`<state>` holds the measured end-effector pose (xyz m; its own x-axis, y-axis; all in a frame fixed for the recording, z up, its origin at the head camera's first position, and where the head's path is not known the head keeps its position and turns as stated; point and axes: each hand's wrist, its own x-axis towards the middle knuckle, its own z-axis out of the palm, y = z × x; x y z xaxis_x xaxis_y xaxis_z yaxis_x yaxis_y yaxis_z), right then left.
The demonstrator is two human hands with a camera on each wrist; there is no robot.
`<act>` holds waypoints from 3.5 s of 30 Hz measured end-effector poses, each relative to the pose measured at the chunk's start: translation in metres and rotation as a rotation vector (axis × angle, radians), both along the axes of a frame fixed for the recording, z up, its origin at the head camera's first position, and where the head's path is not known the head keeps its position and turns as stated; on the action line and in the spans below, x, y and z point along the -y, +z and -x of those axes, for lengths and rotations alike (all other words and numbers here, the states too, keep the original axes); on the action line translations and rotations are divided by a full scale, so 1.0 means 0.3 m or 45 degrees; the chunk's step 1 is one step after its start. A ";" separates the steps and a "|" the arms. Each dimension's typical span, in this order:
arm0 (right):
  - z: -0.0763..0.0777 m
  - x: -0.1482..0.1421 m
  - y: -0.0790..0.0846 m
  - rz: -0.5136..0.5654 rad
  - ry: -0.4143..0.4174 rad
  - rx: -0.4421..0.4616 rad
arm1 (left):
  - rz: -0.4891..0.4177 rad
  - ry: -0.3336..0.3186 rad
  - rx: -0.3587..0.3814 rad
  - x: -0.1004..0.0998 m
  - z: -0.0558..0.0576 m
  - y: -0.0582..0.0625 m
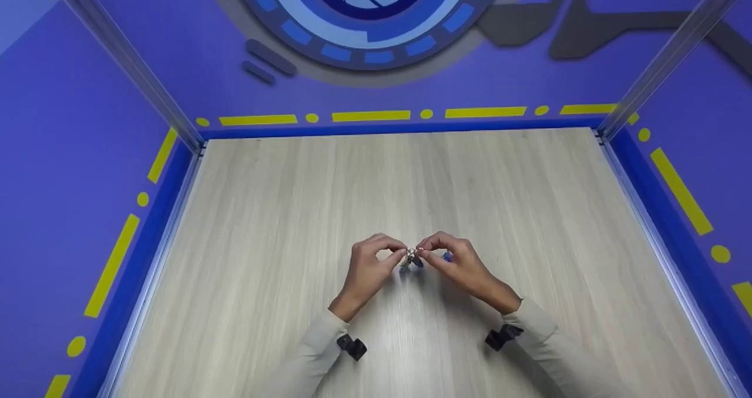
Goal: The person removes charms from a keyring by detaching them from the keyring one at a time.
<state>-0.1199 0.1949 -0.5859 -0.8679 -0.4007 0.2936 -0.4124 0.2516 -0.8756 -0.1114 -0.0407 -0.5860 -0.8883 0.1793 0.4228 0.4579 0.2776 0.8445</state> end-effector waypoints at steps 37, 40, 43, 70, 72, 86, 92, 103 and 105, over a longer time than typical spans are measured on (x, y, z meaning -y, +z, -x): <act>-0.012 -0.020 -0.020 -0.026 -0.023 -0.257 | -0.237 -0.025 0.341 -0.030 -0.013 -0.025; -0.020 -0.018 -0.029 -0.011 -0.043 -0.227 | -0.258 -0.015 0.356 -0.034 -0.015 -0.033; -0.026 -0.013 -0.033 0.008 -0.069 -0.199 | -0.297 -0.005 0.373 -0.039 -0.016 -0.047; 0.004 -0.050 0.008 -0.069 -0.103 0.047 | 0.069 -0.180 0.328 -0.056 0.039 0.014; 0.010 -0.054 0.007 -0.075 -0.093 0.041 | 0.102 -0.186 0.304 -0.060 0.046 0.017; 0.005 -0.060 0.017 -0.056 -0.074 0.002 | 0.017 -0.144 0.288 -0.048 0.037 0.020; -0.005 -0.064 0.020 0.050 -0.092 -0.052 | -0.176 -0.177 0.345 -0.045 0.020 0.016; -0.023 -0.061 0.010 0.158 -0.047 -0.084 | -0.134 -0.258 0.462 -0.047 0.005 0.011; -0.028 -0.058 0.010 0.135 -0.064 -0.092 | -0.098 -0.272 0.471 -0.046 0.003 0.013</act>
<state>-0.1115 0.2123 -0.5829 -0.8612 -0.3204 0.3944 -0.4644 0.1811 -0.8669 -0.1123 -0.0271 -0.5820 -0.9288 0.3562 0.1025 0.1611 0.1388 0.9771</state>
